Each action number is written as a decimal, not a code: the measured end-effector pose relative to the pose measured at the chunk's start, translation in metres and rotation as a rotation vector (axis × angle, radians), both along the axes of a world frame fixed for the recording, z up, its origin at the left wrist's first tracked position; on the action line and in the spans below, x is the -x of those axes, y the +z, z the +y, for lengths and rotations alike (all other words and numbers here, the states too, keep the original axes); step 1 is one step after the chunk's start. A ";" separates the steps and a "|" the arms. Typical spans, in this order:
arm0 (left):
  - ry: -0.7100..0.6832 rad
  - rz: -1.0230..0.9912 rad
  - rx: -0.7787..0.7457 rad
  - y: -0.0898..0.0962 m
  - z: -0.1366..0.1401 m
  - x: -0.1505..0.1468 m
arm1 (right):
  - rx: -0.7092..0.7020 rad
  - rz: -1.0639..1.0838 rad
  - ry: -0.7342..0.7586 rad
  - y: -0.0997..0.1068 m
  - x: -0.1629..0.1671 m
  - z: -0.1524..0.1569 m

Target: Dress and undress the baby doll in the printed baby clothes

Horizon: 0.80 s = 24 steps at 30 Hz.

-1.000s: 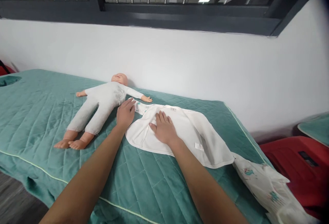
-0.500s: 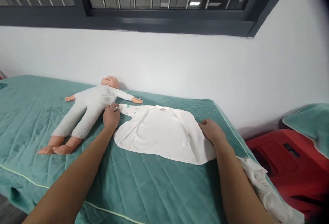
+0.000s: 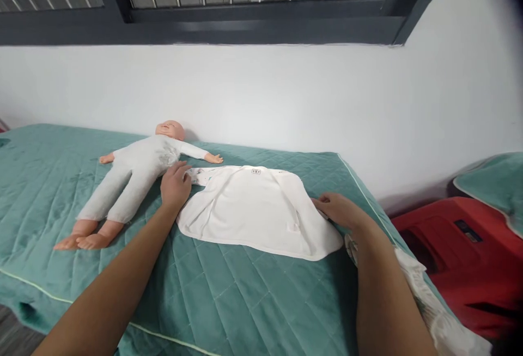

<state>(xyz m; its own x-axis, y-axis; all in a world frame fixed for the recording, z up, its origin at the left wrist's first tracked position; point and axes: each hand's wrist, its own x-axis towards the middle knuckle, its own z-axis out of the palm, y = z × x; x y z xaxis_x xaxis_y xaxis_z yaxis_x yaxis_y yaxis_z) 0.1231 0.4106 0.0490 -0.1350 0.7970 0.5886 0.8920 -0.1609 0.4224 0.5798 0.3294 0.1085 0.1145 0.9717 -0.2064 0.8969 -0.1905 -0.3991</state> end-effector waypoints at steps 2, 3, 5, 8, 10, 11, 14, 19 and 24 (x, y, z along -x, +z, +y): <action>-0.142 0.064 0.025 -0.002 0.000 -0.003 | 0.043 0.049 0.087 0.007 0.007 -0.007; -0.192 0.085 0.054 -0.003 0.000 -0.004 | 0.055 0.072 0.140 0.010 0.011 -0.011; -0.245 0.107 0.129 -0.005 0.000 -0.005 | 0.041 0.136 0.246 0.015 0.022 -0.017; -0.279 0.135 0.218 -0.008 0.002 -0.005 | 0.018 0.306 0.374 0.019 0.035 -0.023; -0.296 0.165 0.266 -0.009 0.004 -0.004 | 0.023 0.416 0.428 0.021 0.040 -0.025; -0.304 0.186 0.294 -0.009 0.005 -0.003 | 0.027 0.457 0.448 0.021 0.040 -0.026; -0.328 0.281 0.362 -0.011 0.008 0.000 | 0.050 0.547 0.506 0.024 0.041 -0.028; -0.322 0.384 0.407 -0.014 0.015 0.002 | 0.029 0.550 0.585 0.028 0.062 -0.031; -0.312 0.398 0.415 -0.016 0.018 0.003 | -0.126 0.611 0.438 0.024 0.067 -0.027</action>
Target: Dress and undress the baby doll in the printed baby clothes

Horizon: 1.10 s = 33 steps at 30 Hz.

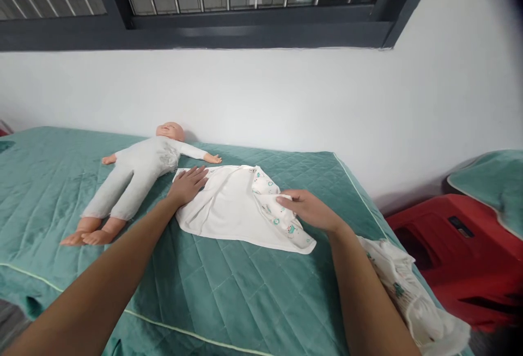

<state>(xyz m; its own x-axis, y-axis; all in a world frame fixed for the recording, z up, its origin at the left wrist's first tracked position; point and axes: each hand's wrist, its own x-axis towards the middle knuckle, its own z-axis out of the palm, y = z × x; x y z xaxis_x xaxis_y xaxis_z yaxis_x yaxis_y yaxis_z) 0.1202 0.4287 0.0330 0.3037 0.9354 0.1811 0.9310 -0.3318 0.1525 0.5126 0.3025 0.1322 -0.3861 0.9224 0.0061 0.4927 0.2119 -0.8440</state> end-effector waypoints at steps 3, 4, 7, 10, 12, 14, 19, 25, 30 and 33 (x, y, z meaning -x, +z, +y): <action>-0.013 -0.002 -0.016 -0.002 0.001 0.001 | -0.096 0.084 -0.395 -0.004 -0.027 0.007; -0.015 -0.005 -0.022 -0.002 0.002 0.002 | -0.172 0.074 -0.603 -0.005 -0.039 0.010; -0.015 -0.009 -0.036 -0.002 0.002 0.002 | -0.441 -0.062 -1.114 -0.010 -0.066 0.016; -0.003 -0.001 -0.034 0.001 0.001 0.002 | -0.545 -0.190 -1.191 -0.017 -0.074 0.023; 0.011 0.013 -0.018 0.003 0.000 0.001 | -0.517 -0.252 -1.123 -0.024 -0.069 0.027; 0.023 0.029 -0.002 0.004 0.000 0.000 | -0.477 -0.276 -1.011 -0.031 -0.058 0.031; 0.031 0.055 0.011 0.003 0.003 0.001 | -0.411 -0.193 -0.495 -0.045 -0.015 0.031; 0.024 0.084 -0.002 0.004 0.000 0.001 | -0.156 -0.596 -0.270 -0.052 -0.006 0.031; 0.042 0.056 0.003 0.006 -0.001 -0.001 | -0.427 -0.487 -0.283 -0.035 0.030 0.012; 0.055 0.033 0.009 0.007 -0.002 -0.003 | -0.405 -0.638 -0.261 -0.028 0.074 -0.004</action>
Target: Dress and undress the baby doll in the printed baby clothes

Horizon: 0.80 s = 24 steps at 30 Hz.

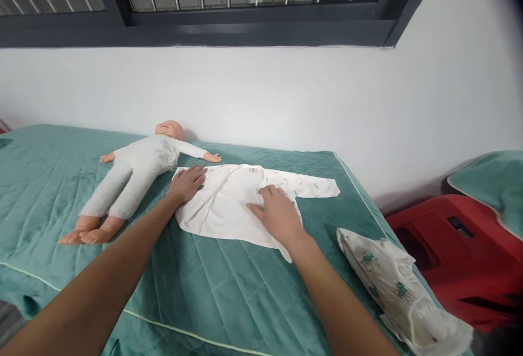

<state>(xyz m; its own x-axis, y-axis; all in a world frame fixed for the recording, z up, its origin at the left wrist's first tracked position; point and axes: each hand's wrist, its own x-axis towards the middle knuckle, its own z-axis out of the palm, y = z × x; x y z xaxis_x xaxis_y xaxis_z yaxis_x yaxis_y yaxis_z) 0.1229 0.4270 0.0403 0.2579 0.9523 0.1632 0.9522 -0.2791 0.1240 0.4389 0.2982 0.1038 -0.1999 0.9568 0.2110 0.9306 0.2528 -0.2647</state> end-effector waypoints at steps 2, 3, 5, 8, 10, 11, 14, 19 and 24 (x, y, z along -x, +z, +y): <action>0.007 -0.014 0.005 0.002 -0.001 -0.001 | 0.054 -0.098 -0.085 0.000 0.019 -0.005; 0.008 -0.021 0.007 0.003 -0.001 -0.001 | 0.072 -0.120 -0.118 -0.001 0.024 -0.005; 0.007 -0.035 0.009 0.004 -0.001 -0.002 | 0.096 -0.100 -0.150 -0.003 0.024 -0.001; 0.015 -0.061 0.009 0.006 -0.003 -0.003 | 0.150 0.162 -0.143 -0.004 0.004 0.010; 0.025 -0.079 0.010 0.007 -0.004 -0.003 | 0.178 0.354 -0.149 -0.002 -0.022 0.019; 0.029 -0.089 0.010 0.008 -0.005 -0.004 | 0.181 0.416 -0.165 0.000 -0.039 0.023; 0.034 -0.120 0.012 0.009 -0.007 -0.005 | 0.140 0.595 -0.309 0.003 -0.095 0.033; 0.046 -0.124 0.004 0.011 -0.008 -0.006 | 0.014 0.536 -0.564 0.002 -0.128 0.037; 0.052 -0.123 0.001 0.011 -0.007 -0.005 | -0.056 0.292 -0.179 0.001 -0.062 0.016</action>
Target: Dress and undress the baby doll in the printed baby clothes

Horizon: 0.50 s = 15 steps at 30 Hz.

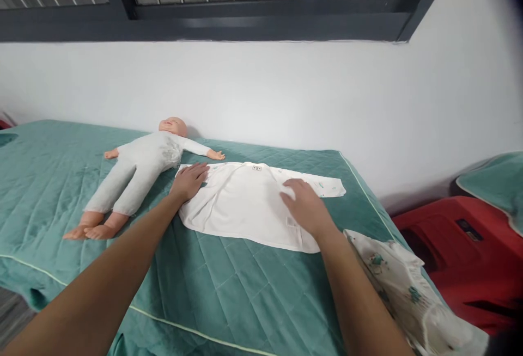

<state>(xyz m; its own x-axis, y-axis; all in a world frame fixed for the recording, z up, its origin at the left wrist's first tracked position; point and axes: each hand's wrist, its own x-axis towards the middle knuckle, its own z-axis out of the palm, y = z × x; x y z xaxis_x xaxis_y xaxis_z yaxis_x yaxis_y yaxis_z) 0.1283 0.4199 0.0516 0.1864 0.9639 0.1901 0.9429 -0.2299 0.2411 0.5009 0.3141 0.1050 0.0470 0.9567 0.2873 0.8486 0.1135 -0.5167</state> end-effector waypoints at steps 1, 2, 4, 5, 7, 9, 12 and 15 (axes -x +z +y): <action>0.000 -0.001 0.000 0.000 0.000 0.000 | -0.008 -0.060 0.091 0.000 0.016 -0.006; 0.000 -0.003 -0.001 -0.001 0.001 0.000 | -0.014 -0.110 0.169 -0.001 0.030 -0.012; 0.002 -0.013 -0.008 -0.001 0.001 0.000 | -0.008 -0.176 0.289 -0.005 0.053 -0.021; 0.001 -0.019 -0.012 -0.001 0.001 0.000 | 0.011 -0.205 0.329 -0.008 0.062 -0.024; 0.001 -0.033 -0.020 -0.002 0.001 0.000 | 0.079 -0.262 0.377 -0.016 0.072 -0.023; 0.005 -0.042 -0.026 -0.002 0.000 0.000 | 0.147 -0.307 0.353 -0.024 0.073 -0.017; 0.017 -0.044 -0.027 -0.001 -0.001 -0.001 | 0.160 -0.321 0.212 -0.033 0.065 -0.003; 0.013 -0.044 -0.022 0.000 -0.002 -0.001 | 0.090 -0.313 0.080 -0.037 0.058 0.005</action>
<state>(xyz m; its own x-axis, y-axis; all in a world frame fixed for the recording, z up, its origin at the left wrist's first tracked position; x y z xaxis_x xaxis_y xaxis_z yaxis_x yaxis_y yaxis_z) 0.1297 0.4184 0.0513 0.1653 0.9617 0.2185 0.9344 -0.2236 0.2773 0.4432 0.3195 0.0676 -0.1062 0.9760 0.1903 0.9579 0.1517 -0.2436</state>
